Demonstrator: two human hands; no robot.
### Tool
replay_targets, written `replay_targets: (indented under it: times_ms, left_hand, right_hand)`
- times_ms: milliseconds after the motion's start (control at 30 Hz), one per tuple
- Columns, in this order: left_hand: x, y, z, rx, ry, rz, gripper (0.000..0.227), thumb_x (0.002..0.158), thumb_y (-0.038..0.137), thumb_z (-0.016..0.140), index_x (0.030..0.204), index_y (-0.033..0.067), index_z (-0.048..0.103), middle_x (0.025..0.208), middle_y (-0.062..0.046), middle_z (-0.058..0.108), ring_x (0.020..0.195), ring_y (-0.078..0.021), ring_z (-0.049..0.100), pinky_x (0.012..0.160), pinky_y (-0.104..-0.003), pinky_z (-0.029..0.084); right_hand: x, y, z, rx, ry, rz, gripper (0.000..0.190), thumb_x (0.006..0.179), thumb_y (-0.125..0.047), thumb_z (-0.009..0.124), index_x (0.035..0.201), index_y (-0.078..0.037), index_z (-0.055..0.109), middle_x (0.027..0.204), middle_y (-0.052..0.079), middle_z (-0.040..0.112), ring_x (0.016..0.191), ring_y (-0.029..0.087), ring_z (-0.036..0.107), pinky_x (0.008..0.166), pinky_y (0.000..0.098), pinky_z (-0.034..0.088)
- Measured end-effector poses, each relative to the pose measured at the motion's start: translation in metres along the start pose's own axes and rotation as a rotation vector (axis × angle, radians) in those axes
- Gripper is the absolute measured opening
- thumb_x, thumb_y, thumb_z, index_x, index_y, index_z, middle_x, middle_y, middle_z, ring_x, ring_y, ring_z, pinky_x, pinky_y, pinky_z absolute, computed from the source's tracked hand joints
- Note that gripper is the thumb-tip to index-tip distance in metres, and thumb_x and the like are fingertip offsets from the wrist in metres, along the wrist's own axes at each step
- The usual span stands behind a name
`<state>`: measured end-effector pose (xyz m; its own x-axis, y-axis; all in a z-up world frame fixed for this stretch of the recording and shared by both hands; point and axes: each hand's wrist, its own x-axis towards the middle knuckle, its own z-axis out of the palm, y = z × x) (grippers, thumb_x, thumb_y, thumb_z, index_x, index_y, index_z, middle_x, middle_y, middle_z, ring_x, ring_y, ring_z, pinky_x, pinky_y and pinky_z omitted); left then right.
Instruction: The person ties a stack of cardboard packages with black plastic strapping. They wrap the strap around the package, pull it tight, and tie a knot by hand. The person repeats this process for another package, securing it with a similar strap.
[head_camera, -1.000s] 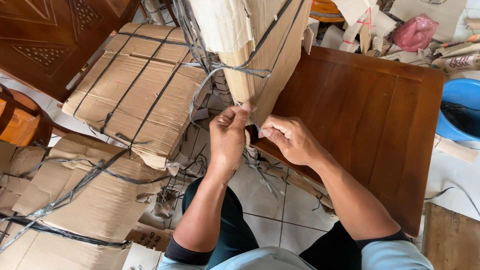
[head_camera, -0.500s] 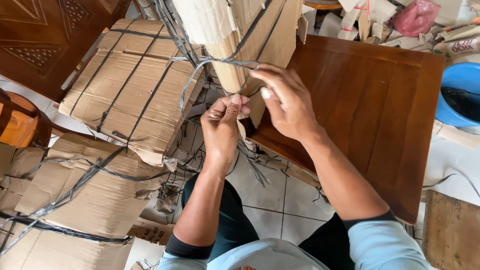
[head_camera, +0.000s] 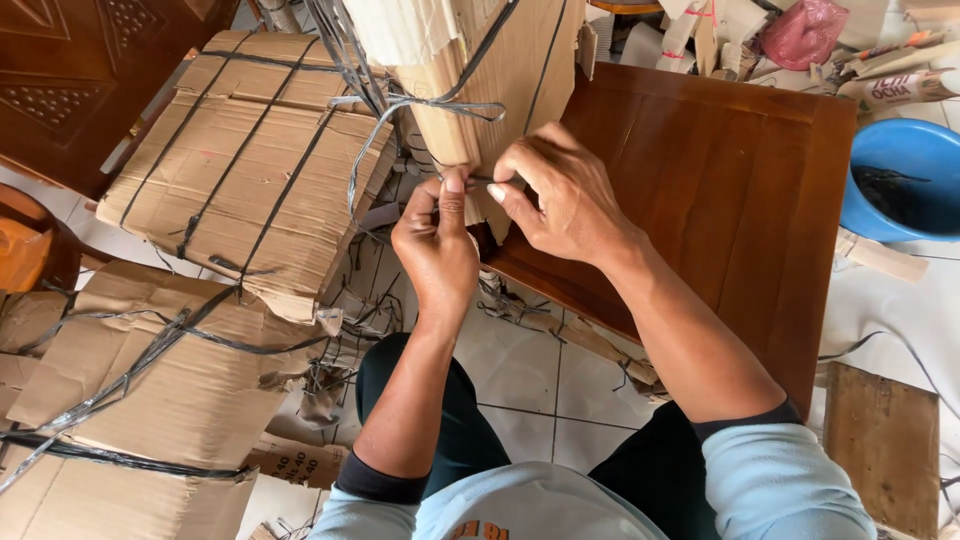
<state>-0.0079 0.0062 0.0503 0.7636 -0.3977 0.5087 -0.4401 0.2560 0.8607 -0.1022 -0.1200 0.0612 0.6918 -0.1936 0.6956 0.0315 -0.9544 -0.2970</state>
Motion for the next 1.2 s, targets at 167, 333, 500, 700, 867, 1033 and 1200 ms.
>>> replay_targets:
  times_ms: [167, 333, 500, 700, 867, 1033, 1200]
  left_hand:
    - [-0.004, -0.011, 0.009, -0.458, -0.005, -0.016, 0.016, 0.106, 0.005, 0.059, 0.119, -0.0013, 0.066, 0.095, -0.012, 0.078, 0.075, -0.0013, 0.053, 0.082, -0.023, 0.048]
    - [0.001, -0.031, 0.007, -0.509, -0.100, -0.051, 0.017, 0.104, 0.006, 0.061, 0.121, 0.0011, 0.059, 0.094, -0.015, 0.078, 0.056, -0.0045, 0.060, 0.058, -0.017, 0.045]
    - [-0.001, -0.035, 0.004, -0.415, -0.116, -0.035, 0.018, 0.101, 0.005, 0.066, 0.118, 0.0014, 0.063, 0.093, -0.011, 0.079, 0.067, -0.0004, 0.055, 0.064, -0.017, 0.047]
    - [0.001, -0.017, -0.004, -0.266, -0.167, -0.020, 0.012, 0.104, 0.007, 0.062, 0.114, 0.0031, 0.067, 0.091, -0.010, 0.079, 0.070, -0.0017, 0.051, 0.068, -0.020, 0.044]
    - [0.008, -0.016, -0.003, -0.333, -0.203, -0.014, 0.011, 0.102, 0.008, 0.065, 0.111, 0.0033, 0.069, 0.086, -0.010, 0.079, 0.070, -0.0025, 0.049, 0.072, -0.020, 0.043]
    - [0.009, -0.014, -0.003, -0.306, -0.209, -0.009, 0.009, 0.102, 0.008, 0.067, 0.108, 0.0037, 0.070, 0.086, -0.007, 0.078, 0.075, -0.0009, 0.048, 0.073, -0.021, 0.046]
    - [0.010, -0.020, -0.006, -0.311, -0.206, -0.014, 0.010, 0.102, 0.008, 0.066, 0.111, 0.0027, 0.070, 0.086, -0.009, 0.078, 0.078, -0.0014, 0.052, 0.076, -0.023, 0.050]
  right_hand:
    - [-0.004, -0.005, 0.002, 0.260, 0.052, 0.120, 0.031, 0.108, -0.009, 0.053, 0.139, -0.008, 0.057, 0.081, 0.011, 0.072, 0.071, 0.030, 0.063, 0.069, 0.0409, 0.053]
    - [-0.002, -0.016, -0.010, 0.498, -0.057, 0.217, 0.042, 0.109, -0.002, 0.046, 0.150, -0.010, 0.050, 0.093, 0.019, 0.072, 0.073, 0.024, 0.062, 0.064, 0.0333, 0.051]
    - [0.013, -0.024, -0.015, 0.572, -0.037, 0.235, 0.033, 0.103, -0.010, 0.066, 0.135, -0.003, 0.061, 0.102, 0.020, 0.070, 0.076, 0.020, 0.060, 0.062, 0.0281, 0.048]
    - [0.006, -0.032, -0.008, 0.577, 0.272, 0.110, 0.017, 0.107, -0.011, 0.056, 0.096, -0.003, 0.068, 0.109, 0.015, 0.071, 0.096, 0.023, 0.067, 0.083, 0.0353, 0.054]
    - [0.003, -0.036, -0.007, 0.719, 0.264, 0.203, 0.027, 0.107, -0.019, 0.058, 0.129, -0.006, 0.050, 0.137, 0.018, 0.060, 0.108, 0.021, 0.059, 0.085, 0.0335, 0.051]
    - [0.001, -0.041, -0.003, 0.029, 0.176, -0.051, 0.033, 0.101, -0.003, 0.063, 0.134, -0.003, 0.064, 0.135, 0.021, 0.060, 0.112, 0.035, 0.059, 0.087, 0.0443, 0.053]
    - [-0.003, -0.031, 0.000, -0.329, 0.087, -0.011, 0.018, 0.102, -0.011, 0.063, 0.116, -0.007, 0.073, 0.096, 0.010, 0.061, 0.087, 0.022, 0.053, 0.066, 0.0307, 0.050]
